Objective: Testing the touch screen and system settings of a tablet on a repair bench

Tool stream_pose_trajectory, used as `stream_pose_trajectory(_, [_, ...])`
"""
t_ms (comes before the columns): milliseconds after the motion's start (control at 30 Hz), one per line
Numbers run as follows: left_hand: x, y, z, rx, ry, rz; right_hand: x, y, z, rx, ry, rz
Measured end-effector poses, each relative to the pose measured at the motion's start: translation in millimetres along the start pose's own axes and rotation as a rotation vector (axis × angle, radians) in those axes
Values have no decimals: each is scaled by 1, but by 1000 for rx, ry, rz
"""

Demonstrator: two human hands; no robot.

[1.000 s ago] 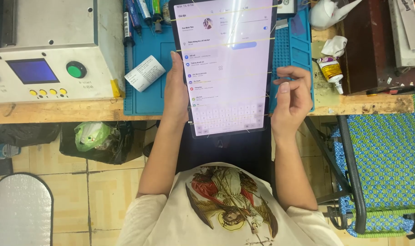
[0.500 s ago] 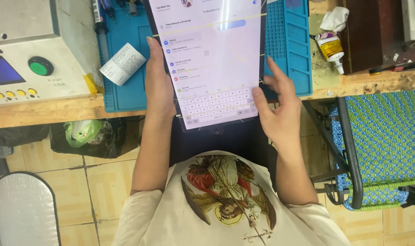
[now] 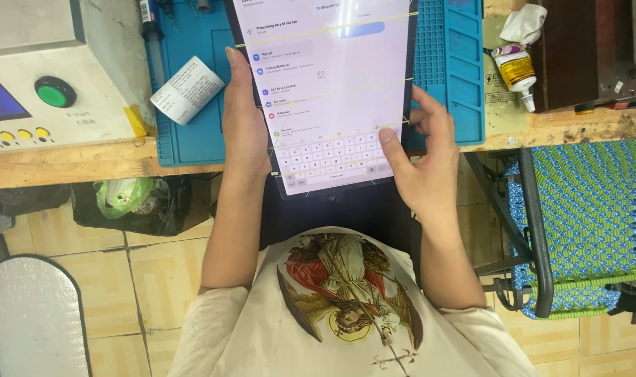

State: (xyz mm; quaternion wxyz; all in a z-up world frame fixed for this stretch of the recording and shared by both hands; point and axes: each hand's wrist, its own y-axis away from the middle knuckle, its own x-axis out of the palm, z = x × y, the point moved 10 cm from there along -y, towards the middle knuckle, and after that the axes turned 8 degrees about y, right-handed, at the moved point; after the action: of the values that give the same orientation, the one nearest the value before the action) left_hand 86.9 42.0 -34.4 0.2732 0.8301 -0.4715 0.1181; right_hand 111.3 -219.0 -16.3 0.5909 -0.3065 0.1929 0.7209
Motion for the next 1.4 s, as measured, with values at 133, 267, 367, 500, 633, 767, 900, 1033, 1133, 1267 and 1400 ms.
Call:
stream_pose_trajectory(133, [1,1,-2,1,-11,-2,2,0,3,-8,-18,1])
stream_pose_trajectory(267, [0,1,-1,-20,-54,-11,1,0,-1,26,-60,13])
stream_pose_trajectory(367, [0,0,0,-5,-38,15,-1,-1,-3,-2,-101,22])
stream_pose_trajectory(500, [1,-1,0,15,-4,36,-2,0,-6,-9,-101,54])
stream_pose_trajectory(633, [6,-1,-3,47,38,78,-1,-2,-13,58,-70,73])
stream_pose_trajectory(767, [3,1,-1,11,-29,46,-2,-1,-10,46,-66,81])
stream_pose_trajectory(900, [0,1,0,-27,-51,-2,-2,1,-11,91,-65,96])
stream_pose_trajectory(1033, [0,-1,1,-11,-2,11,-2,0,-10,34,-65,82])
stream_pose_trajectory(1133, [1,1,2,-23,8,23,-1,0,-15,55,-62,80])
stream_pose_trajectory(1267, [4,2,0,7,-4,40,-1,2,-7,11,-60,59])
stream_pose_trajectory(1400, [1,-3,2,34,37,38,4,0,-1,9,-56,29])
